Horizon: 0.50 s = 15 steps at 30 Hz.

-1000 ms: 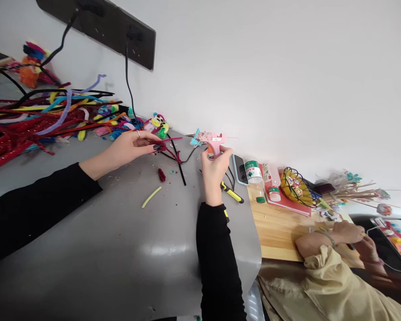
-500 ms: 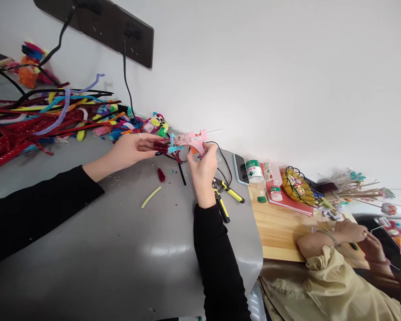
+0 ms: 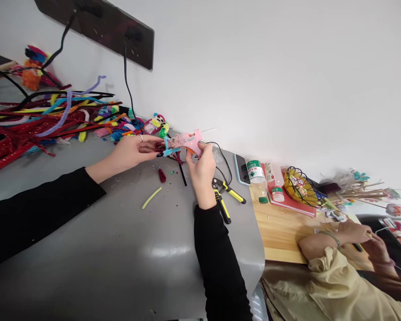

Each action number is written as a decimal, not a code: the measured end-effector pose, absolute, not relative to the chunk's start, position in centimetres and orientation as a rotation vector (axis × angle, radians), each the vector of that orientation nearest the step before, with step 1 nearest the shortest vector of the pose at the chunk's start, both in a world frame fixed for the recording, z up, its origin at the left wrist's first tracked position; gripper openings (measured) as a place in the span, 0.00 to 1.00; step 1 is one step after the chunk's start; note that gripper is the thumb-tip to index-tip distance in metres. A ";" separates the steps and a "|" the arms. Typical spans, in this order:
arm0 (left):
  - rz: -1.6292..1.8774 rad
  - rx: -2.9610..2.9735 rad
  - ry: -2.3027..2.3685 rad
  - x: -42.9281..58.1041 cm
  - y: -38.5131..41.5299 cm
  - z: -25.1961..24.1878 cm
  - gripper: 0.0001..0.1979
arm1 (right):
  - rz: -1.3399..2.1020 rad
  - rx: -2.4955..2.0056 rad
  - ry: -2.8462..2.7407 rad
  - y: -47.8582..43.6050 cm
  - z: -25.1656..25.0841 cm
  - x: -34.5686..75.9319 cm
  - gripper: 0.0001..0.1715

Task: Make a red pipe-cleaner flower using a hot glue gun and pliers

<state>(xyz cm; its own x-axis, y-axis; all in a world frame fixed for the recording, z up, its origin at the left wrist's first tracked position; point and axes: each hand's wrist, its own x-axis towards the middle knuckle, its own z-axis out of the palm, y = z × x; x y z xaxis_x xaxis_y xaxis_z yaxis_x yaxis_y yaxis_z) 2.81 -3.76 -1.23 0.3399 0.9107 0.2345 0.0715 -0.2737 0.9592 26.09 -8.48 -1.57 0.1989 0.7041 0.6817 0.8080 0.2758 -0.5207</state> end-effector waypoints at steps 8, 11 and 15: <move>1.075 1.607 0.896 2.9 -3.8 -1.3 0.29 | -0.114 -1.427 -1.564 -8.5 -1.4 26.2 0.19; 1.076 1.604 0.891 2.9 -3.7 -1.3 0.29 | -0.119 -1.423 -1.573 -8.6 -1.3 26.2 0.19; 1.060 1.602 0.885 3.0 -3.7 -1.4 0.30 | -0.096 -1.444 -1.569 -8.6 -1.3 26.1 0.19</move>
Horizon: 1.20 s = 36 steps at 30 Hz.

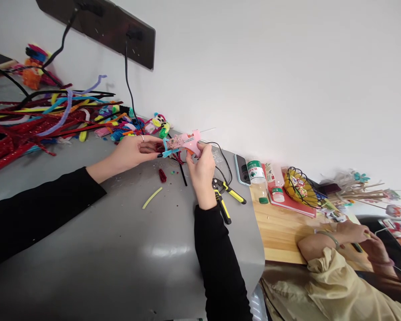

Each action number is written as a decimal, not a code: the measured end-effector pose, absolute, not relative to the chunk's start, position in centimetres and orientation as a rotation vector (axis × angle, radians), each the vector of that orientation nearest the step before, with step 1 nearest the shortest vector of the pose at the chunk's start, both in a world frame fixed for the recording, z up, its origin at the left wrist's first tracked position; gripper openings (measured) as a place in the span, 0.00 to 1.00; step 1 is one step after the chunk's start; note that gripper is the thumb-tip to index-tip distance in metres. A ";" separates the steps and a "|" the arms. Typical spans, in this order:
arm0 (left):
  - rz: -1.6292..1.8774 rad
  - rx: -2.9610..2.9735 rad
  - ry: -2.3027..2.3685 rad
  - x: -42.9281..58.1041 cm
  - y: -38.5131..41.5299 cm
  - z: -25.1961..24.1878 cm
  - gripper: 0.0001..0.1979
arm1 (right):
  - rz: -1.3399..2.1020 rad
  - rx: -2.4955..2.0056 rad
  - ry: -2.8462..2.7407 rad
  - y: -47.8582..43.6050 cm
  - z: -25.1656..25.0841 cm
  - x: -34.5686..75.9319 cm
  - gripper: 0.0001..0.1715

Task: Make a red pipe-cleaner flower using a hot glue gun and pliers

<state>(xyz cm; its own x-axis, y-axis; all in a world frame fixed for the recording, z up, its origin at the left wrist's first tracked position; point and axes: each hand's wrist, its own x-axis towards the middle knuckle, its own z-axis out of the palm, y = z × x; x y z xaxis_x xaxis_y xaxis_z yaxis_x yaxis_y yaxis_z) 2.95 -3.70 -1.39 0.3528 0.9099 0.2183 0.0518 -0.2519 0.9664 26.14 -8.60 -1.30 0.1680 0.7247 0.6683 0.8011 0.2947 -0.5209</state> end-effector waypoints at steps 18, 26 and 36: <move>1.056 1.630 0.917 2.8 -3.9 -0.9 0.26 | -0.139 -1.460 -1.589 -9.0 -0.8 26.1 0.17; 1.048 1.659 0.913 2.7 -3.9 -0.9 0.25 | -0.140 -1.488 -1.555 -9.0 -0.8 26.3 0.17; 1.061 1.663 0.902 2.6 -4.0 -0.6 0.23 | -0.138 -1.510 -1.526 -8.7 -0.8 26.7 0.17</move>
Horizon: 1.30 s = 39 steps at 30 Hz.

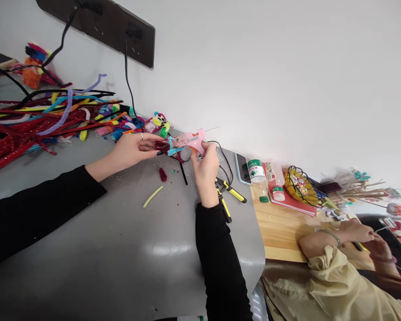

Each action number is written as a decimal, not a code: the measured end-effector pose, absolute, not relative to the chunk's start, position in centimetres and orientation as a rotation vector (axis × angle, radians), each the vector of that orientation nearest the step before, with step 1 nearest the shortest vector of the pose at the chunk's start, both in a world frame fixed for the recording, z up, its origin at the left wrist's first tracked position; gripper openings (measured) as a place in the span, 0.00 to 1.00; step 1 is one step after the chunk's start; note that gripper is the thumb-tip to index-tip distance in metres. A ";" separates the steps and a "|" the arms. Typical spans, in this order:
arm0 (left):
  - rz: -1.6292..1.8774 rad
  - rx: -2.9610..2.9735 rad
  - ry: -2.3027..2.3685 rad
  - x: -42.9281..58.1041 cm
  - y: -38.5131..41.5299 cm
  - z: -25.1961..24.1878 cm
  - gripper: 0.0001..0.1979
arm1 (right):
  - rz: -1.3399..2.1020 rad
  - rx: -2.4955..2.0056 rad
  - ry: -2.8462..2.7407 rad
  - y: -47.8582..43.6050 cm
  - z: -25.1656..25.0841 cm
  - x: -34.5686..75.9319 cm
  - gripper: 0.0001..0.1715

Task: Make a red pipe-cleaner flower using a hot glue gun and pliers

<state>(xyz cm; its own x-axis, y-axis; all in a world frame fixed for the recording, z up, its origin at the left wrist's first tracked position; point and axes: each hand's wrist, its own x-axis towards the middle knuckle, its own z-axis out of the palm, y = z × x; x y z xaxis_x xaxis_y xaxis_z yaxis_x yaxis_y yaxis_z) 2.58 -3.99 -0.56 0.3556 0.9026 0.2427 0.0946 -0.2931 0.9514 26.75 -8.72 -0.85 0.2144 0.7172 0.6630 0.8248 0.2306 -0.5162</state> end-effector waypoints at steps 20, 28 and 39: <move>1.080 1.631 0.919 2.5 -3.9 -0.5 0.23 | -0.144 -1.520 -1.517 -8.8 -0.5 27.7 0.16; 1.085 1.640 0.913 2.4 -4.0 -0.3 0.21 | -0.142 -1.518 -1.496 -8.9 -0.2 27.5 0.16; 1.076 1.628 0.910 2.5 -4.0 -0.1 0.20 | -0.137 -1.543 -1.493 -8.7 -0.4 27.7 0.16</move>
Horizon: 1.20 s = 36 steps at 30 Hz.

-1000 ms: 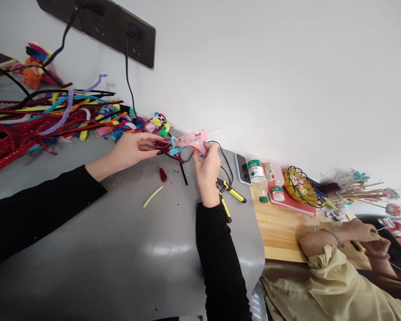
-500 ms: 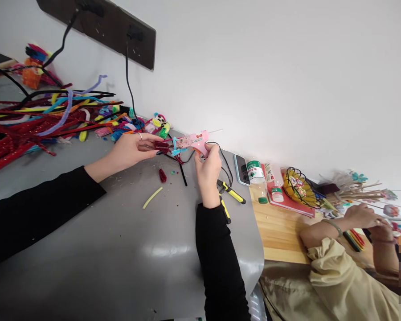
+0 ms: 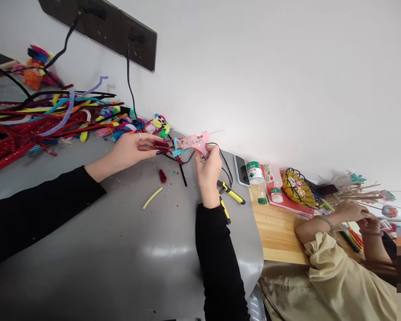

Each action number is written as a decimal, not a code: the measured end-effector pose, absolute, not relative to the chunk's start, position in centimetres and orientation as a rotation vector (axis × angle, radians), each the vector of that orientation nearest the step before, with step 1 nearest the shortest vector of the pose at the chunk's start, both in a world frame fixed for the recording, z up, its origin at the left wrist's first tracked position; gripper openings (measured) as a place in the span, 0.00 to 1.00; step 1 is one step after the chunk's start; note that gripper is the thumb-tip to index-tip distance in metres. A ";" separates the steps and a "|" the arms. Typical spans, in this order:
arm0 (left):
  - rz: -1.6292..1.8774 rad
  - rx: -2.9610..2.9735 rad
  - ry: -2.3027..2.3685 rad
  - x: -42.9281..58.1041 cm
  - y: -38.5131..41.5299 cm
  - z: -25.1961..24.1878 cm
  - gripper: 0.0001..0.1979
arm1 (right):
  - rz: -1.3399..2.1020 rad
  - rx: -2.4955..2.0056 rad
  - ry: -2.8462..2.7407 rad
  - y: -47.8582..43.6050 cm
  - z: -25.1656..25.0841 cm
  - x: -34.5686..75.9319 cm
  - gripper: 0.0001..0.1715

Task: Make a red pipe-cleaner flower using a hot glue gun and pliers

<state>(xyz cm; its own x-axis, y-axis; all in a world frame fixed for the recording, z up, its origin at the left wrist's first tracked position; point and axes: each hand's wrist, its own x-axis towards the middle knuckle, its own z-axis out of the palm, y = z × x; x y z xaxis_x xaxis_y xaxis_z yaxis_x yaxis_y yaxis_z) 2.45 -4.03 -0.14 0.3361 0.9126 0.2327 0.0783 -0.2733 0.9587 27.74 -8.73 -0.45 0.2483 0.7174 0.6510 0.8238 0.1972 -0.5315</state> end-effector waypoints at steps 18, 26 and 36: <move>1.131 1.539 0.842 2.5 -3.8 -0.2 0.23 | -0.180 -2.067 -1.325 -8.2 -1.1 30.4 0.14; 1.207 1.543 0.821 2.4 -3.2 -0.7 0.22 | 0.180 -1.326 -1.805 -10.1 1.5 25.6 0.07; 1.319 1.463 0.830 2.4 -2.5 -1.6 0.28 | 0.381 -1.261 -2.399 -11.6 1.3 22.6 0.12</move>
<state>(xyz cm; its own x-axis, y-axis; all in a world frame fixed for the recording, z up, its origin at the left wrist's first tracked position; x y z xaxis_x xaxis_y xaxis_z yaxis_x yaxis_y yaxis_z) 2.41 -2.49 -1.56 0.1828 0.9290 0.3217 -0.1124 -0.3053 0.9456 22.58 -11.63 1.34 -0.5117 0.8300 0.2219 0.7205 0.5553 -0.4154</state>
